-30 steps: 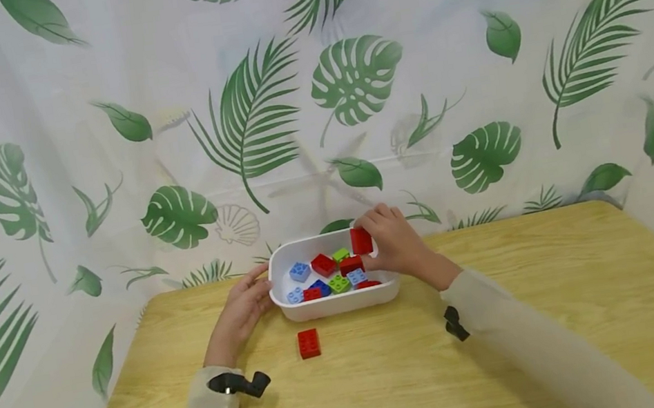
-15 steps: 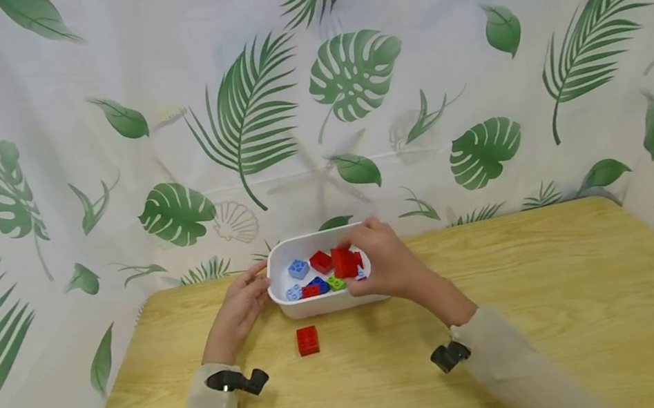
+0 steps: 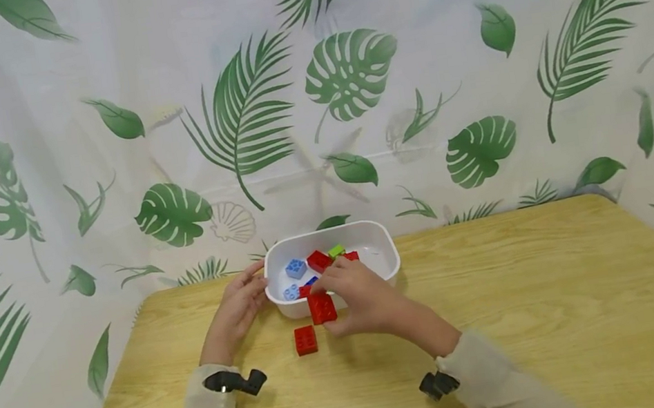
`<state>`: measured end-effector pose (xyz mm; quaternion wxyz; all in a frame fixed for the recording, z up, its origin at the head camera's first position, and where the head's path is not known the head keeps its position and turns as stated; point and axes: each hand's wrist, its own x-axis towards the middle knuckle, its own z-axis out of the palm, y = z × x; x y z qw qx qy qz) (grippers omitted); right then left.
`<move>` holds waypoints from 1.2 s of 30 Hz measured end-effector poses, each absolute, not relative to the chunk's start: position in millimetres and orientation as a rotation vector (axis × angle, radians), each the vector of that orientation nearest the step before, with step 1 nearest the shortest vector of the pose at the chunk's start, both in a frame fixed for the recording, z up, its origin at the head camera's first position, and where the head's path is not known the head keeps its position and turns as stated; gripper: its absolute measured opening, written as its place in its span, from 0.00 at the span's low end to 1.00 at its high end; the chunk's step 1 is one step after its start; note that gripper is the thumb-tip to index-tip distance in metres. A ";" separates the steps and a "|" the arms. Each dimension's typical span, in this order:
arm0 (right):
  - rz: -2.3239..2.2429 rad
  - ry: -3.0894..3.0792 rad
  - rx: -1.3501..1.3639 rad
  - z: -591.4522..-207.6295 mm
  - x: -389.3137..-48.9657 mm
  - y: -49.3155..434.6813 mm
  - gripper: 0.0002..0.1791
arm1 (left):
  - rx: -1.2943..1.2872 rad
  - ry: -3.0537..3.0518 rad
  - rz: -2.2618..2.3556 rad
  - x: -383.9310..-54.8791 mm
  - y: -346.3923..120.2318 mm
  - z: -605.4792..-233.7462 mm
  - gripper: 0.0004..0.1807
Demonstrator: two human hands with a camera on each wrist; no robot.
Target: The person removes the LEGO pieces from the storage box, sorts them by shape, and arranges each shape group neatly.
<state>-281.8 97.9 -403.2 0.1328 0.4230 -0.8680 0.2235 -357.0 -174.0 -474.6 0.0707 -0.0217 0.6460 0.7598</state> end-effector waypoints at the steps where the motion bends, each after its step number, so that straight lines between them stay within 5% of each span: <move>1: 0.637 -2.541 1.230 -404.7 -281.1 96.5 0.24 | -0.063 1.945 2.282 -356.9 -174.1 -474.7 0.28; 21: 0.500 -2.855 1.212 -426.9 -272.9 80.8 0.32 | -0.032 1.954 2.273 -355.7 -174.4 -474.2 0.27; 36: 0.271 -2.863 1.177 -434.8 -272.8 79.2 0.28 | -0.042 1.965 2.275 -356.6 -173.3 -475.2 0.27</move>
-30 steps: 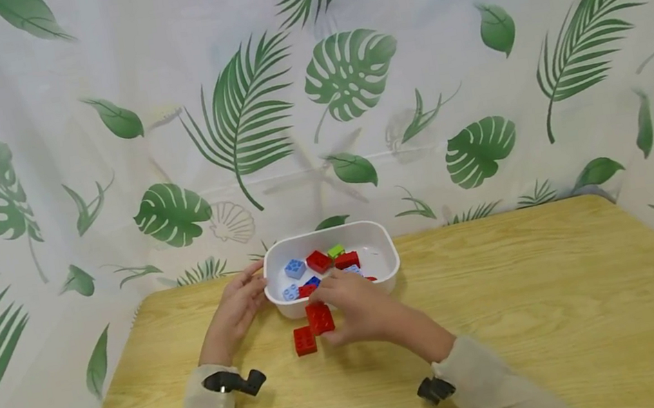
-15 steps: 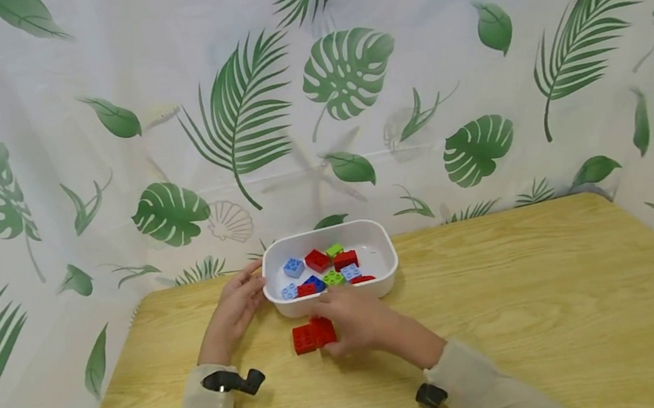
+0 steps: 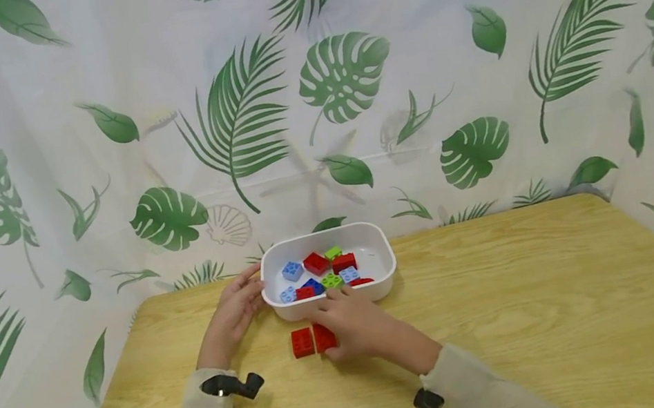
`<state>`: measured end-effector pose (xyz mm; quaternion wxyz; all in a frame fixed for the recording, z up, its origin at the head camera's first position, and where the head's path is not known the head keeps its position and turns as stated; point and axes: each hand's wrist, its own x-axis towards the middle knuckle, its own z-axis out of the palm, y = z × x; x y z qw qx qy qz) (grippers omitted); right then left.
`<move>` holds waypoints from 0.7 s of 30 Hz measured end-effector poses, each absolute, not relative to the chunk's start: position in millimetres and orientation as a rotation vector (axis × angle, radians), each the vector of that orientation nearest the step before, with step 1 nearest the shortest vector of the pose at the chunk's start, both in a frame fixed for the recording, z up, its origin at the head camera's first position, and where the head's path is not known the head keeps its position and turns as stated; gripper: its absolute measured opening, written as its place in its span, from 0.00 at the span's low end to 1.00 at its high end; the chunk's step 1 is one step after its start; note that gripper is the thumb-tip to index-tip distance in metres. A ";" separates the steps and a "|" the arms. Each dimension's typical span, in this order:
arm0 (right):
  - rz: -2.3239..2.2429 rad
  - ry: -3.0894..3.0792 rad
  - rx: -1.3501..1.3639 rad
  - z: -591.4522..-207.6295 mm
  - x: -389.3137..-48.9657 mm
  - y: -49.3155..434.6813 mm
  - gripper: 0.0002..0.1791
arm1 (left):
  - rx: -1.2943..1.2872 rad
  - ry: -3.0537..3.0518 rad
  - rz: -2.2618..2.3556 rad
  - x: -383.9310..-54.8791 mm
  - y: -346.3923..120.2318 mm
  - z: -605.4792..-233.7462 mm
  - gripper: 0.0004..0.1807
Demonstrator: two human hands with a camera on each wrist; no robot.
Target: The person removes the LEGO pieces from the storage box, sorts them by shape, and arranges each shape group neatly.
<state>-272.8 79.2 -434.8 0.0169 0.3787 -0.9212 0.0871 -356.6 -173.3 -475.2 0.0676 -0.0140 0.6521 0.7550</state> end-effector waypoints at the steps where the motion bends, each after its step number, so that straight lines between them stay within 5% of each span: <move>1: 0.261 -2.866 1.178 -434.7 -272.7 78.9 0.27 | -0.039 1.971 2.271 -356.5 -173.6 -475.2 0.27; 21: 0.142 -2.842 1.247 -436.9 -275.4 74.5 0.25 | -0.038 1.938 2.299 -357.4 -174.2 -477.1 0.27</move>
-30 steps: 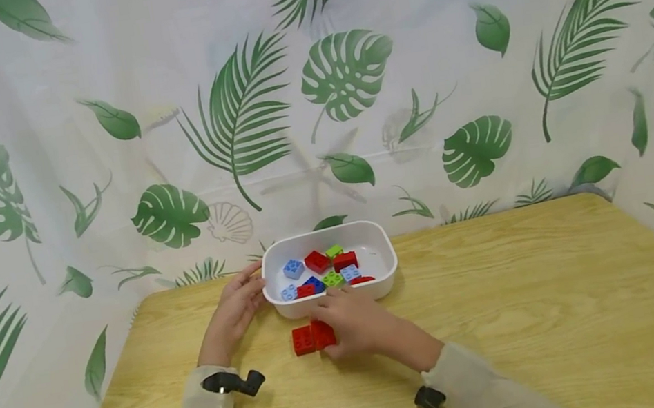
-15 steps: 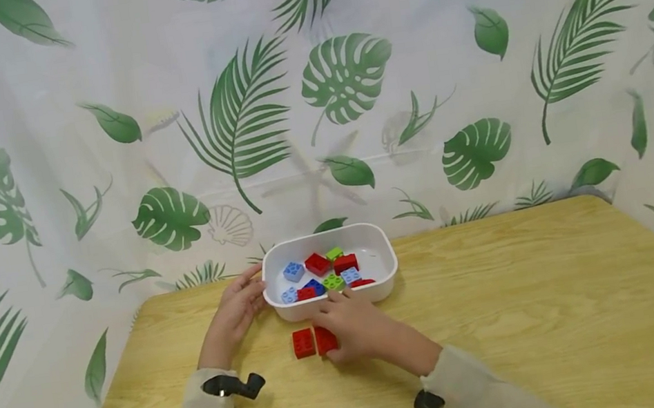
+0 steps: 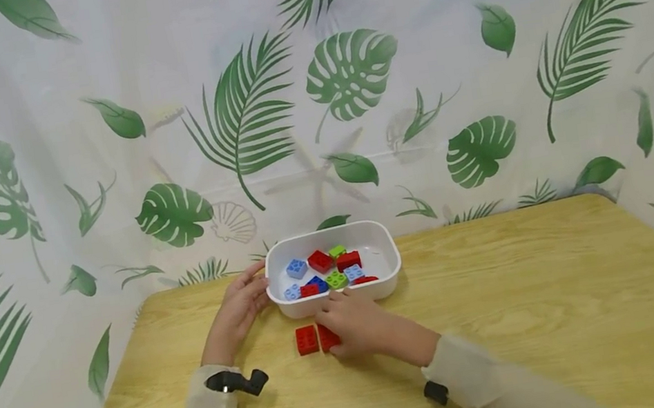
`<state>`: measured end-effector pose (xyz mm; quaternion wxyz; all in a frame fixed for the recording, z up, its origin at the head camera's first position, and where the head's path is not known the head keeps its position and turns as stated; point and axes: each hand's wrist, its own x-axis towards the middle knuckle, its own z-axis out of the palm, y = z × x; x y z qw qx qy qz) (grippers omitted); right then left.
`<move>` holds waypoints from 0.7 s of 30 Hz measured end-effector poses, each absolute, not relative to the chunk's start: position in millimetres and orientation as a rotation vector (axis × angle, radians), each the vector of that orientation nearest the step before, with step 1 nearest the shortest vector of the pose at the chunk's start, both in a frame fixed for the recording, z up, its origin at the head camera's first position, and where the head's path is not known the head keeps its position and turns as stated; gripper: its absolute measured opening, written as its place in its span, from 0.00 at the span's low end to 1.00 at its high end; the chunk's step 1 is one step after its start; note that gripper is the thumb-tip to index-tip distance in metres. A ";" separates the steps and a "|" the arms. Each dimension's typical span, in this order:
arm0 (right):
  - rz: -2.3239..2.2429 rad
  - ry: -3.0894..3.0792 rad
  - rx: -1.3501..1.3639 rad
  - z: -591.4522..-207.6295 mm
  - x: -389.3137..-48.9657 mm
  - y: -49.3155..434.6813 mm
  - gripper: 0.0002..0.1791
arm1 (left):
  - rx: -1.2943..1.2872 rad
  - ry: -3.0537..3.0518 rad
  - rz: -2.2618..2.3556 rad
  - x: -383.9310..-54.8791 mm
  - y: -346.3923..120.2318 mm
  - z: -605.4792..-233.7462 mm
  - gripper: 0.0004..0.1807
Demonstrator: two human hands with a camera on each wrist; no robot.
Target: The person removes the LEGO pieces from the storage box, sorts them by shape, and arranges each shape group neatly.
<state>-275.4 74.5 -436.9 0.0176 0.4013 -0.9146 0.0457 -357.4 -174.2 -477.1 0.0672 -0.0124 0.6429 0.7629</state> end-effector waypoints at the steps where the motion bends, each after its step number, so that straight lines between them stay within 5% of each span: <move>1: 0.131 -2.842 1.254 -437.5 -276.3 74.3 0.25 | -0.034 1.931 2.305 -357.4 -174.3 -476.6 0.27; 21: 0.060 -2.785 1.330 -439.9 -278.1 71.7 0.26 | 0.003 1.939 2.295 -357.8 -175.7 -477.6 0.28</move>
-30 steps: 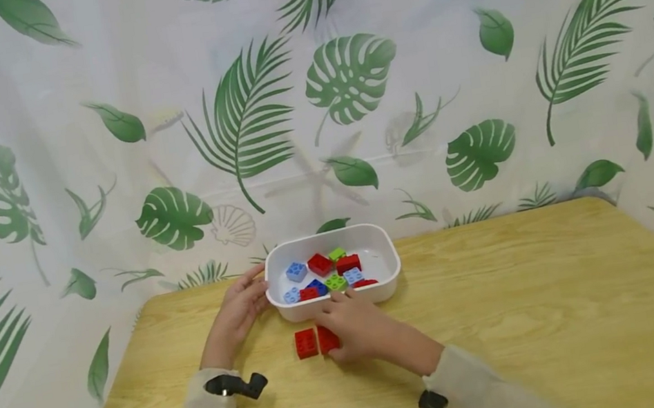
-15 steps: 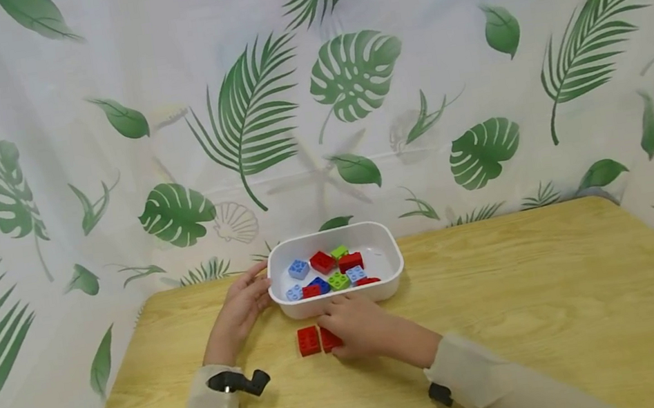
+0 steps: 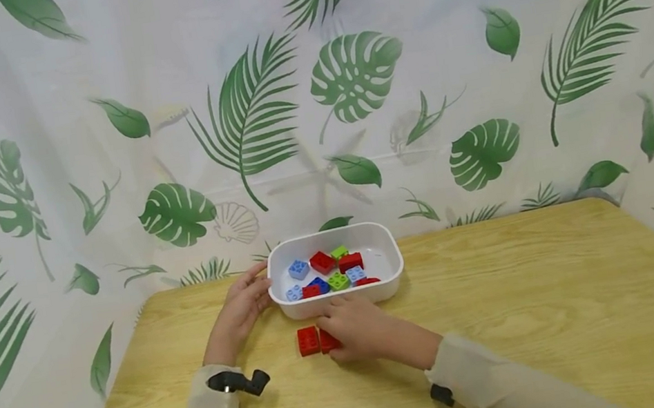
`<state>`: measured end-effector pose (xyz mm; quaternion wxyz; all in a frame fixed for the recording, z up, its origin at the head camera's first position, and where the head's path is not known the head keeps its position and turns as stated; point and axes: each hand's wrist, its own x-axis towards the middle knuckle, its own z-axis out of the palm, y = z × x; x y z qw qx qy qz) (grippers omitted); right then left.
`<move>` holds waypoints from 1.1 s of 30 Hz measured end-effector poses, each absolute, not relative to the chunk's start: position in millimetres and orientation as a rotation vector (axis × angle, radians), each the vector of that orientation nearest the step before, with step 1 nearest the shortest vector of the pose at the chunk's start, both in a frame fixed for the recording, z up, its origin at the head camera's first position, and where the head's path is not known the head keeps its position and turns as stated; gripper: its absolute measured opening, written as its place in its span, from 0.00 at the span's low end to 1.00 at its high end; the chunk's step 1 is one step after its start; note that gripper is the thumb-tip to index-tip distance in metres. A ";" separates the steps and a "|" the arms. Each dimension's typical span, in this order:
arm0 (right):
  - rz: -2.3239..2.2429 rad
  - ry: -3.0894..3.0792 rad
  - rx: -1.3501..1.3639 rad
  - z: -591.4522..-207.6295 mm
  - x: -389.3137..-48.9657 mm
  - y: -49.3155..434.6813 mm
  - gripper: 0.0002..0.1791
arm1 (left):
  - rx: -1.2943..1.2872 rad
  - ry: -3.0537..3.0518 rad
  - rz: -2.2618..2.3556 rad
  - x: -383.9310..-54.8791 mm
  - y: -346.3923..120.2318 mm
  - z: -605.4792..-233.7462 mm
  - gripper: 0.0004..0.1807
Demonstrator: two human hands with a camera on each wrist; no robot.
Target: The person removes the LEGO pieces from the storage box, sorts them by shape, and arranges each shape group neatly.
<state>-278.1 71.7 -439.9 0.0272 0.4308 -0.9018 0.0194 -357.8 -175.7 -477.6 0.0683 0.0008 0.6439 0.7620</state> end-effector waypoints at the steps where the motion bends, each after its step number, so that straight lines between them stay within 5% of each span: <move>1: 0.066 -2.778 1.334 -438.3 -277.8 71.6 0.26 | -0.007 1.942 2.293 -357.6 -175.7 -476.9 0.28; 15: 0.277 -2.580 1.329 -398.9 -292.9 83.5 0.15 | -0.016 1.944 2.288 -357.3 -177.4 -478.2 0.28; 33: 0.604 -2.881 1.050 -394.5 -385.2 139.4 0.14 | -0.009 1.941 2.310 -357.2 -175.4 -478.0 0.27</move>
